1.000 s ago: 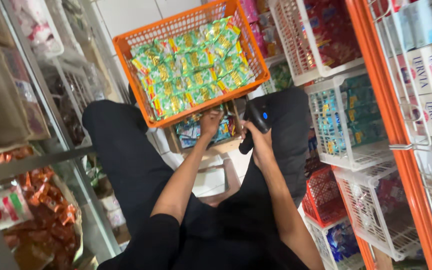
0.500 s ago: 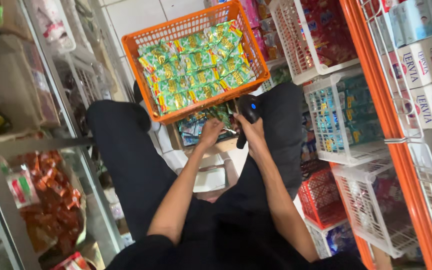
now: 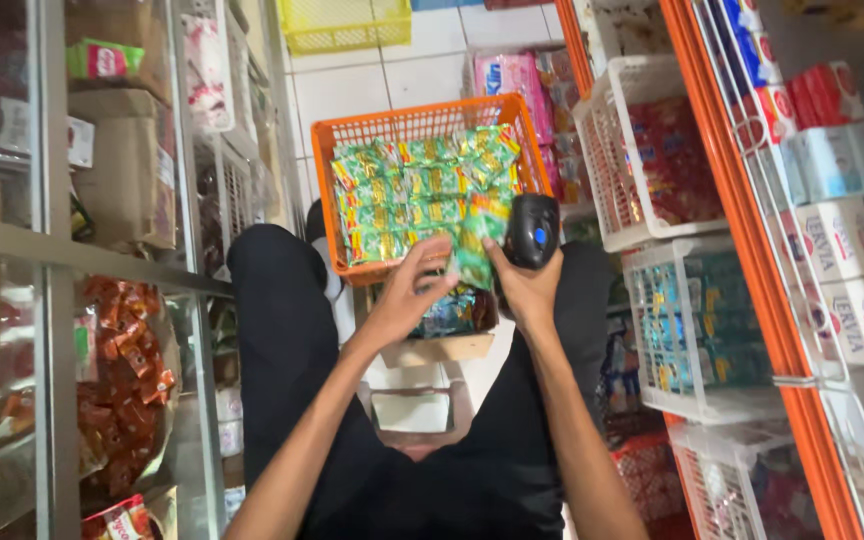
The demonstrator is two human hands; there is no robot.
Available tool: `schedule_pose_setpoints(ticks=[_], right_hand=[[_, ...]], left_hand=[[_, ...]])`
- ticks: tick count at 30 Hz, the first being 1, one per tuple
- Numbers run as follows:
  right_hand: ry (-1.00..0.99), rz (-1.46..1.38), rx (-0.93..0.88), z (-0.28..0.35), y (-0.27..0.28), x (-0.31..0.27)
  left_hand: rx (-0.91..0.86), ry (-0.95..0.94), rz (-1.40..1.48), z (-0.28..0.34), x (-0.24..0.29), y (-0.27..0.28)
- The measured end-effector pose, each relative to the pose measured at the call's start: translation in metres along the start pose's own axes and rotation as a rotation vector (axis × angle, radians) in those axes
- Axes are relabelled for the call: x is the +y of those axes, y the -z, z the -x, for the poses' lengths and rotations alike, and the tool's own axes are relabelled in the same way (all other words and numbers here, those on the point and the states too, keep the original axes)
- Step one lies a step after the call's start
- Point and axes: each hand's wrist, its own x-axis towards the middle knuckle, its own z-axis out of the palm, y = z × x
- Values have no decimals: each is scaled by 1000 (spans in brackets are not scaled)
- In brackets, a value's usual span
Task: The person scans individual sachets of a product by hand using a handheld barcode scanner while seated on the floor. The person picks up each sachet from a pile, scans it, and then places it into an orange plastic basket.
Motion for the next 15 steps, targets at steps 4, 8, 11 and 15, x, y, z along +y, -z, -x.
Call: schedule_pose_setpoints(ticks=[4, 8, 11, 15], right_hand=[[233, -96, -556, -17, -31, -59], [-370, -515, -540, -46, -61, -61], [-305, -500, -600, -72, -69, -20], [-193, -147, -483, -83, -70, 10]], left_hand=[[6, 95, -178, -60, 11, 19], [163, 269, 480, -131, 17, 63], [24, 158, 492, -157, 15, 106], [114, 327, 321, -167, -11, 131]])
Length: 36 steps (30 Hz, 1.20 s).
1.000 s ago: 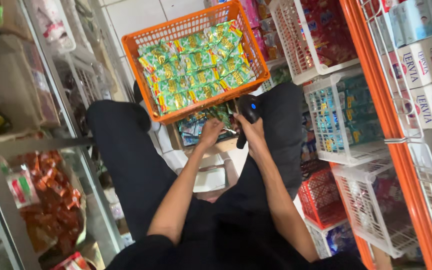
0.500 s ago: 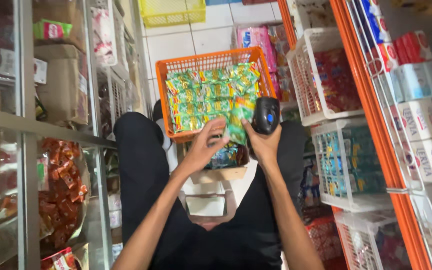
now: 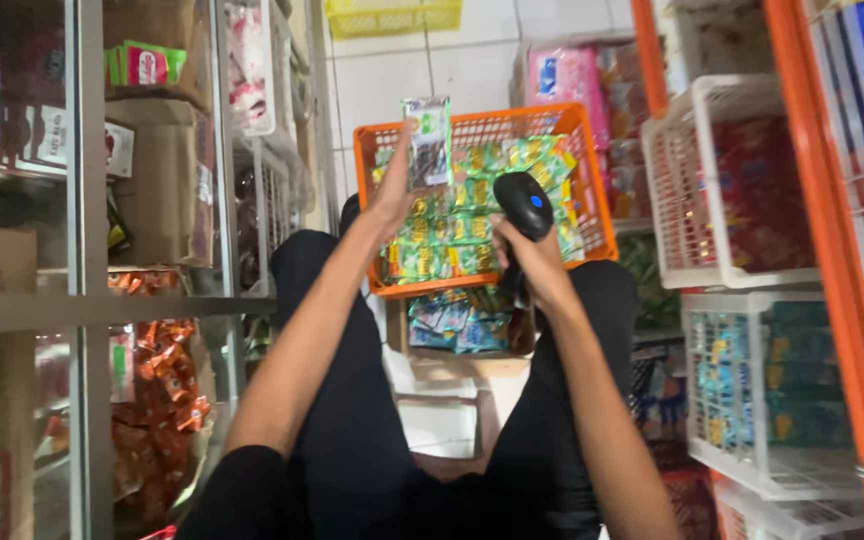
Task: The person scans individual sachets of a product by hand using a handheld barcode scanner while seated on the floor. The person picks up each sachet from a pile, scans it, and then places it into an orange plastic basket.
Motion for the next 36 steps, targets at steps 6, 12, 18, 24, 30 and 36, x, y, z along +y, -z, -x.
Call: schedule_pose_setpoints(ticks=[6, 12, 18, 24, 30, 36], right_hand=[[-129, 162, -70, 3, -8, 3], [-167, 25, -36, -10, -19, 8], [-243, -52, -31, -9, -17, 4], [-254, -44, 67, -14, -9, 3], [-207, -155, 176, -22, 7, -1], [-237, -209, 237, -24, 15, -4]], left_hand=[[3, -46, 71, -26, -16, -1], [18, -51, 113, -39, -16, 0], [-45, -93, 54, -40, -26, 3], [61, 49, -240, -40, -33, 6], [-113, 102, -884, -29, -45, 9], [-196, 176, -1626, -26, -82, 25]])
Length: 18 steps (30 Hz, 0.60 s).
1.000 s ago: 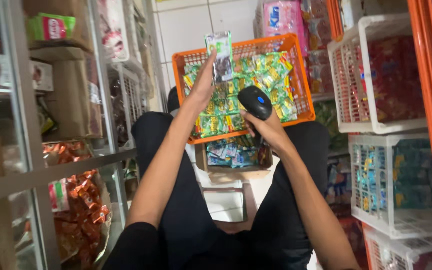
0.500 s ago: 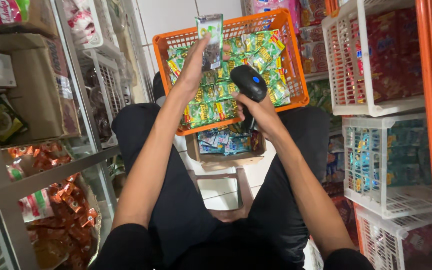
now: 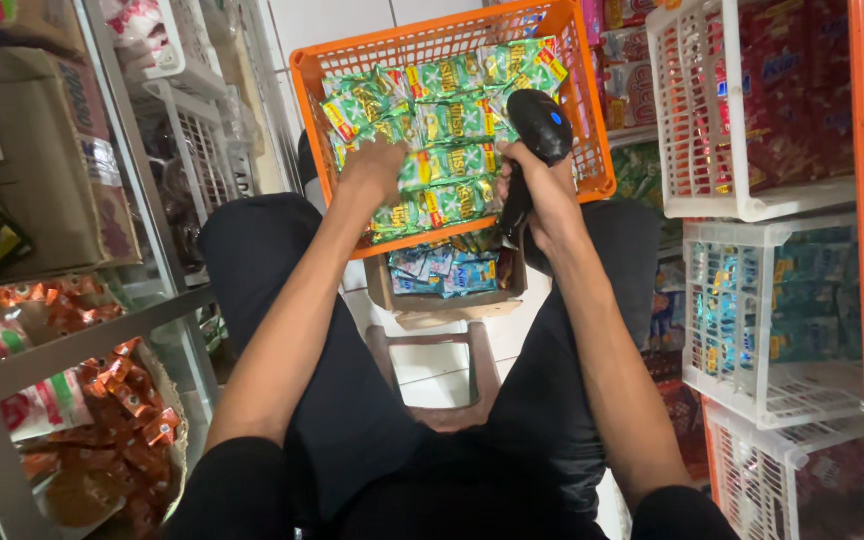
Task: The person scans individual sachets of a product by hand using a handheld barcode scanner while seated on the floor. The person picks up each sachet from a pile, scans it, and then places it into an orange plastic basket.
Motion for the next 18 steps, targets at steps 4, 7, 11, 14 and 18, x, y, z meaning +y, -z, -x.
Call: schedule_pose_setpoints(ticks=[4, 7, 11, 14, 18], right_hand=[[27, 23, 12, -6, 3, 1], [33, 24, 20, -7, 5, 1], [13, 9, 38, -8, 9, 0], [46, -35, 18, -12, 14, -1], [121, -52, 26, -6, 23, -3]], left_hand=[[-221, 144, -240, -9, 1, -19], [-208, 132, -217, -16, -8, -27], [-291, 97, -142, -23, -18, -31], [-209, 88, -206, -15, -7, -30], [342, -202, -244, 34, 22, -6]])
